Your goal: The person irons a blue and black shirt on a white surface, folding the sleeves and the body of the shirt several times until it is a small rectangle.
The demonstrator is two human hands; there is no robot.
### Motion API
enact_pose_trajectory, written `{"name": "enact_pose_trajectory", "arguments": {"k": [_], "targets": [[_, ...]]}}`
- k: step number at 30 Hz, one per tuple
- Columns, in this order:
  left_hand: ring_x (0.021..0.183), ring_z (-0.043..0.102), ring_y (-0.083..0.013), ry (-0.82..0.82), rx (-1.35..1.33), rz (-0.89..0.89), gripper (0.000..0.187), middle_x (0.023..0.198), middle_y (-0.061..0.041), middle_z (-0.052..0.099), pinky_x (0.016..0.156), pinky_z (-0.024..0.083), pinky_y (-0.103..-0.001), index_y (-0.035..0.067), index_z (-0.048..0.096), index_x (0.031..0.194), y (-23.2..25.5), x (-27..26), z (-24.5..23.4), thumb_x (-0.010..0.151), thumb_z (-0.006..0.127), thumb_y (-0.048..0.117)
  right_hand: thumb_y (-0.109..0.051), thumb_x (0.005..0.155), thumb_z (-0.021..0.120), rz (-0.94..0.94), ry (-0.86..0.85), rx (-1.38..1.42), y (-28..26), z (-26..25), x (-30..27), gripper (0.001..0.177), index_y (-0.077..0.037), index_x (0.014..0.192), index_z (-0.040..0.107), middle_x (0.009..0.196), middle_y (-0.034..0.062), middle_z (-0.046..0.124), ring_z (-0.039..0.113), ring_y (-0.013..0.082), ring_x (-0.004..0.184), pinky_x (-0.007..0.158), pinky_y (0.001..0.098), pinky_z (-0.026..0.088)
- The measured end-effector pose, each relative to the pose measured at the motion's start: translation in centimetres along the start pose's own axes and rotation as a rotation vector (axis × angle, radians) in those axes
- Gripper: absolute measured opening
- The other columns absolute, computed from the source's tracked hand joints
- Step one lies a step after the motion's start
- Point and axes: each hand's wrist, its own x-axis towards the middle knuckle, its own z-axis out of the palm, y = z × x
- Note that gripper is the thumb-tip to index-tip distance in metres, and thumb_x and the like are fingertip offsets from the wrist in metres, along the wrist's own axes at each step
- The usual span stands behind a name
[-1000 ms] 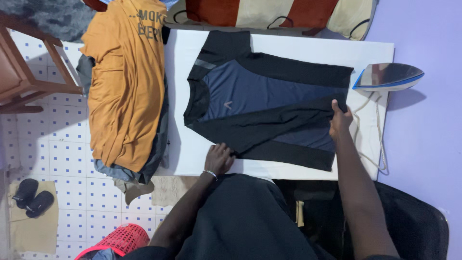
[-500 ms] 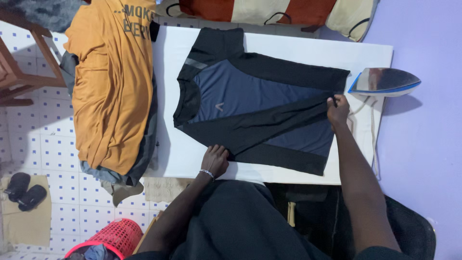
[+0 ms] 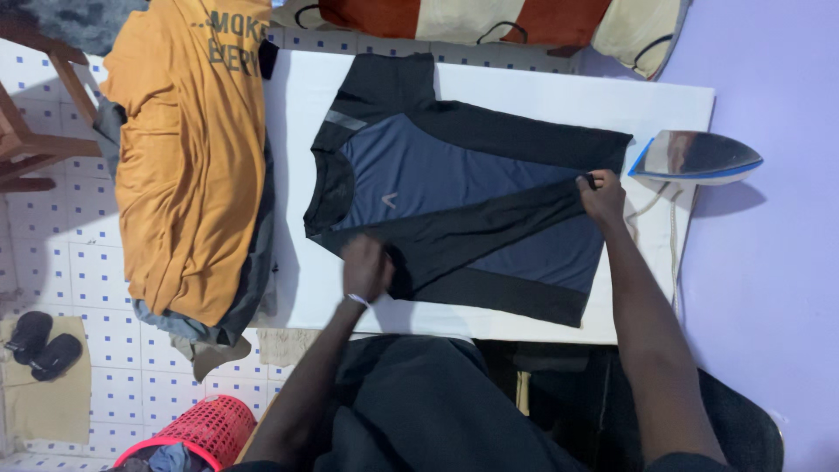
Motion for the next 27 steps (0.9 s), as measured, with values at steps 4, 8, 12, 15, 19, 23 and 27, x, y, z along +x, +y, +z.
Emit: {"name": "enact_pose_trajectory", "arguments": {"k": [4, 8, 12, 15, 19, 23, 27], "targets": [[0.106, 0.056, -0.0375, 0.196, 0.133, -0.055, 0.033, 0.115, -0.019, 0.058, 0.087, 0.044, -0.049, 0.002, 0.064, 0.112, -4.0, 2.9, -1.1, 0.082, 0.069, 0.016, -0.024, 0.096, 0.077, -0.079, 0.042, 0.021, 0.3, 0.3, -0.2, 0.024, -0.006, 0.110, 0.070, 0.100, 0.0136, 0.075, 0.073, 0.0269, 0.093, 0.084, 0.0396, 0.056], [0.098, 0.056, -0.0329, -0.105, 0.191, -0.138, 0.021, 0.102, -0.013, 0.058, 0.084, 0.042, -0.048, 0.009, 0.068, 0.105, -6.0, 2.9, -1.9, 0.090, 0.073, 0.022, -0.017, 0.102, 0.073, -0.238, 0.114, 0.113, -0.3, 0.2, -0.9, 0.018, -0.005, 0.113, 0.068, 0.098, 0.0126, 0.069, 0.066, 0.0250, 0.089, 0.080, 0.0369, 0.052], [0.097, 0.056, -0.0321, -0.032, 0.162, -0.150, 0.016, 0.099, -0.010, 0.060, 0.084, 0.040, -0.046, 0.012, 0.068, 0.092, -6.6, 3.0, -2.4, 0.085, 0.075, 0.025, -0.015, 0.104, 0.071, -0.343, 0.097, 0.191, -1.6, -0.7, -0.9, 0.013, -0.006, 0.113, 0.067, 0.101, 0.0117, 0.068, 0.064, 0.0222, 0.091, 0.081, 0.0347, 0.050], [0.095, 0.055, -0.0301, -0.138, 0.168, -0.241, 0.016, 0.100, -0.011, 0.059, 0.085, 0.039, -0.046, 0.010, 0.068, 0.094, -6.9, 3.2, -2.7, 0.090, 0.074, 0.024, -0.017, 0.104, 0.072, -0.281, 0.066, 0.249, -2.2, -0.9, -0.8, 0.015, -0.007, 0.113, 0.067, 0.098, 0.0117, 0.065, 0.061, 0.0220, 0.087, 0.079, 0.0339, 0.049], [0.098, 0.056, -0.0285, -0.108, 0.133, -0.281, 0.012, 0.101, -0.009, 0.059, 0.088, 0.039, -0.046, 0.010, 0.067, 0.097, -6.9, 3.0, -2.5, 0.093, 0.072, 0.020, -0.017, 0.104, 0.072, -0.358, 0.120, 0.176, -2.6, -0.9, -0.3, 0.014, -0.007, 0.113, 0.069, 0.101, 0.0123, 0.067, 0.064, 0.0248, 0.091, 0.081, 0.0361, 0.051], [0.107, 0.055, -0.0330, -0.015, 0.282, -0.271, 0.020, 0.114, -0.016, 0.059, 0.093, 0.041, -0.047, 0.005, 0.066, 0.107, -6.4, 1.7, -0.1, 0.090, 0.069, 0.015, -0.021, 0.102, 0.074, -0.341, 0.141, 0.044, -2.8, -1.4, -0.4, 0.016, -0.009, 0.112, 0.071, 0.100, 0.0134, 0.067, 0.066, 0.0298, 0.092, 0.079, 0.0415, 0.052], [0.133, 0.048, -0.0362, -0.074, 0.156, -0.174, 0.041, 0.140, -0.019, 0.053, 0.117, 0.036, -0.050, 0.000, 0.059, 0.134, -5.1, -0.4, 4.0, 0.097, 0.062, 0.015, -0.023, 0.099, 0.076, -0.311, 0.156, 0.008, -2.7, -1.3, -0.3, 0.018, -0.011, 0.111, 0.072, 0.097, 0.0137, 0.065, 0.066, 0.0304, 0.090, 0.078, 0.0431, 0.052]]}}
